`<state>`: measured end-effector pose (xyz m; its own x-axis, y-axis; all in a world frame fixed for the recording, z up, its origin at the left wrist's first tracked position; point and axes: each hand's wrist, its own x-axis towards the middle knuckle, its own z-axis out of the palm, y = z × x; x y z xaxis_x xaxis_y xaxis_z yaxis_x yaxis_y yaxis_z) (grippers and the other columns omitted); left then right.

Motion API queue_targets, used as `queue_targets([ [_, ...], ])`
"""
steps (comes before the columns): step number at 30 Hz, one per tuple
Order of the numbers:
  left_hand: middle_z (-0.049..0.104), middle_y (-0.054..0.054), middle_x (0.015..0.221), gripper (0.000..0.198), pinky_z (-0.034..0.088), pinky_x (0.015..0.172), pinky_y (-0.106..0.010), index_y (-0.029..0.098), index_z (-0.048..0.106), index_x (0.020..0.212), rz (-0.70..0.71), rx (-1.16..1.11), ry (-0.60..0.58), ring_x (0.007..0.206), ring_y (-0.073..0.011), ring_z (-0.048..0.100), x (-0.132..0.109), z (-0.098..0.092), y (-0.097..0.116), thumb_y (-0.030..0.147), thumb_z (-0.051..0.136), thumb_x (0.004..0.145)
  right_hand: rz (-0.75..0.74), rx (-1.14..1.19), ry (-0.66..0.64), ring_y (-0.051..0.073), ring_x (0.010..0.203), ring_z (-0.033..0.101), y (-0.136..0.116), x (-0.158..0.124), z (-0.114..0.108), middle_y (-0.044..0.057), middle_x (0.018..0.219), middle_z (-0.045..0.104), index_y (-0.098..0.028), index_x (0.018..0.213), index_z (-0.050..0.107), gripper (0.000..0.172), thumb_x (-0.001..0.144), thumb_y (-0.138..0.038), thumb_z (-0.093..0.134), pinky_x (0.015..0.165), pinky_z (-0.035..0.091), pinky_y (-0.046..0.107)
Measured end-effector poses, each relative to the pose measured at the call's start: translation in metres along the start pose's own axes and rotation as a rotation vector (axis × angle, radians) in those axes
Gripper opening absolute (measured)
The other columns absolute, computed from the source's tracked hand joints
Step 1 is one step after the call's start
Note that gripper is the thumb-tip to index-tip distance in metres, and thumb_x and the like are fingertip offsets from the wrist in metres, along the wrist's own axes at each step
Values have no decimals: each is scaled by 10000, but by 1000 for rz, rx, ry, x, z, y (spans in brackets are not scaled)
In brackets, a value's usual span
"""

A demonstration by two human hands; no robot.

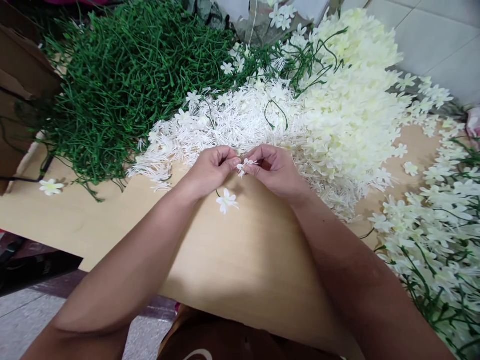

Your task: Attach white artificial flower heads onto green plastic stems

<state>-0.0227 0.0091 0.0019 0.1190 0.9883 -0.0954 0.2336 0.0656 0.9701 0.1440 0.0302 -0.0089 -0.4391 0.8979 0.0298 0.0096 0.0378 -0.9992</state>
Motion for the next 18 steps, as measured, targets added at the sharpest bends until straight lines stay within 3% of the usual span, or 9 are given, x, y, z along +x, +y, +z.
queue_targets([
  [8, 415, 51, 535, 198, 258, 493, -220, 168, 492, 606, -1, 33, -24, 511, -68, 337, 0, 2, -1, 268, 607, 732, 64, 43, 71, 100, 634, 553, 3, 1, 4, -14, 664, 620, -173, 669, 591, 430, 522, -471, 865, 618, 463, 251],
  [18, 439, 47, 550, 240, 272, 509, -221, 159, 519, 624, -33, 26, -89, 524, -74, 366, 0, -2, 3, 319, 651, 746, 138, 102, -72, 93, 598, 547, -1, -1, -9, -15, 646, 635, -171, 717, 632, 446, 504, -472, 882, 557, 449, 225],
])
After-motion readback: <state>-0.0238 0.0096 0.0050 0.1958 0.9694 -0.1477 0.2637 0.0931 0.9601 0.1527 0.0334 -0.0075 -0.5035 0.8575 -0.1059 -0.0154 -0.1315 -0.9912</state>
